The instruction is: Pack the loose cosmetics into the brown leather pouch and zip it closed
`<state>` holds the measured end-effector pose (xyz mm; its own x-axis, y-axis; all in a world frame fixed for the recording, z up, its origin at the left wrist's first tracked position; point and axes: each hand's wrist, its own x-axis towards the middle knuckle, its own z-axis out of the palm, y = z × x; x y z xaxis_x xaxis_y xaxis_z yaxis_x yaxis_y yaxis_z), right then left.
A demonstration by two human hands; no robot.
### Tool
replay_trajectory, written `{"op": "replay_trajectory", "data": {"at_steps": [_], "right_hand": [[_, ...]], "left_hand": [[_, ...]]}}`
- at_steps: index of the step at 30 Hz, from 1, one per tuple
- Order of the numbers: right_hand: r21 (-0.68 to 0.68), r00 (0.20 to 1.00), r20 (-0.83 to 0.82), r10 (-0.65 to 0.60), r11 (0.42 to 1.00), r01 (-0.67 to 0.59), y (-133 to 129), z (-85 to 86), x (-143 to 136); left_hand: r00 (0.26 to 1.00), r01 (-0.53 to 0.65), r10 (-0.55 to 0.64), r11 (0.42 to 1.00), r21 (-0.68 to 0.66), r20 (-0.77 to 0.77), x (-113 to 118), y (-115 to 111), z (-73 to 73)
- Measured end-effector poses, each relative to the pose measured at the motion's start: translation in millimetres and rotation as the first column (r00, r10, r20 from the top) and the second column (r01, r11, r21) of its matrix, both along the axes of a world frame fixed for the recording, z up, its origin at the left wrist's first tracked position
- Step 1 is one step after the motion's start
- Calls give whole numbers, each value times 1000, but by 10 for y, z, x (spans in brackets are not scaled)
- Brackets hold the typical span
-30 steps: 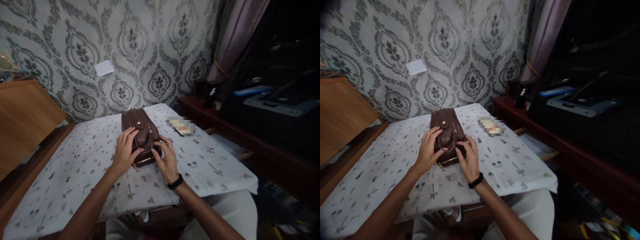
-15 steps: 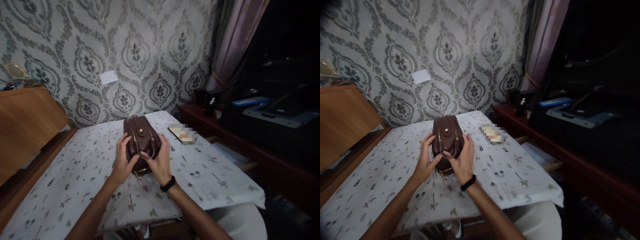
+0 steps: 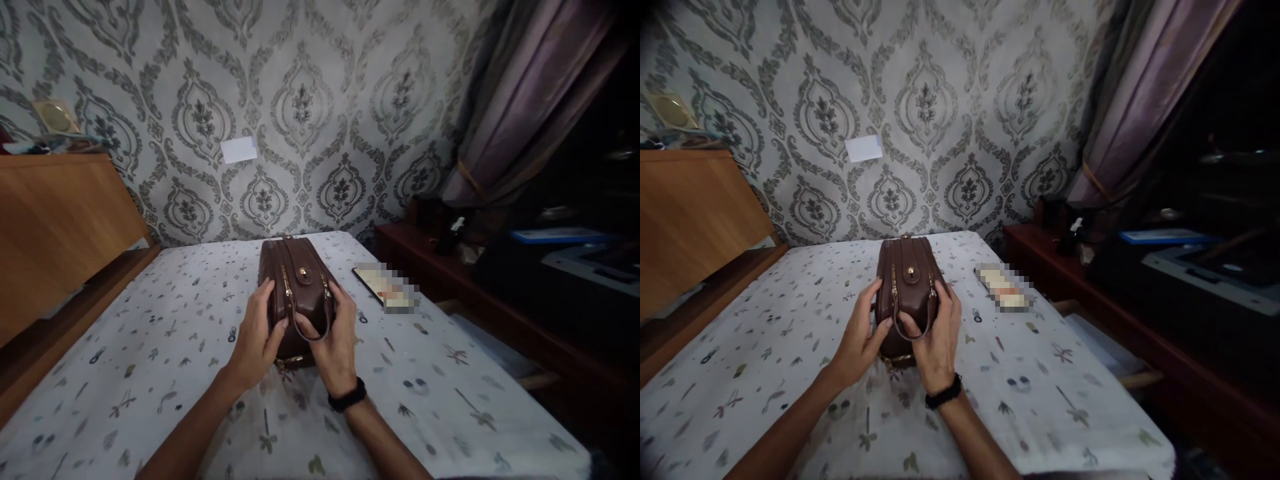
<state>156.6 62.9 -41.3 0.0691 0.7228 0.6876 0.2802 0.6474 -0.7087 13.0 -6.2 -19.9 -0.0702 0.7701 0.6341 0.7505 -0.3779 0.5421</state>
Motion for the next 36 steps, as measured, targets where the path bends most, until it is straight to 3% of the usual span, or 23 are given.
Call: {"op": "replay_trajectory", "data": {"at_steps": [9, 19, 26, 31, 36], "right_hand": [[13, 1000, 18, -16, 1000, 16, -8, -19, -4], [28, 997, 65, -49, 998, 47, 3, -20, 6], [40, 999, 46, -25, 999, 23, 1, -24, 22], [22, 999, 36, 24, 999, -25, -21, 27, 39], [8, 998, 46, -33, 999, 33, -31, 111, -8]], "left_hand": [[985, -128, 132, 991, -44, 110, 59, 45, 181], [985, -132, 137, 990, -50, 108, 47, 68, 119], [975, -151, 157, 987, -49, 154, 76, 78, 153], [975, -98, 117, 990, -104, 189, 57, 37, 165], [954, -86, 91, 996, -29, 287, 42, -4, 103]]}}
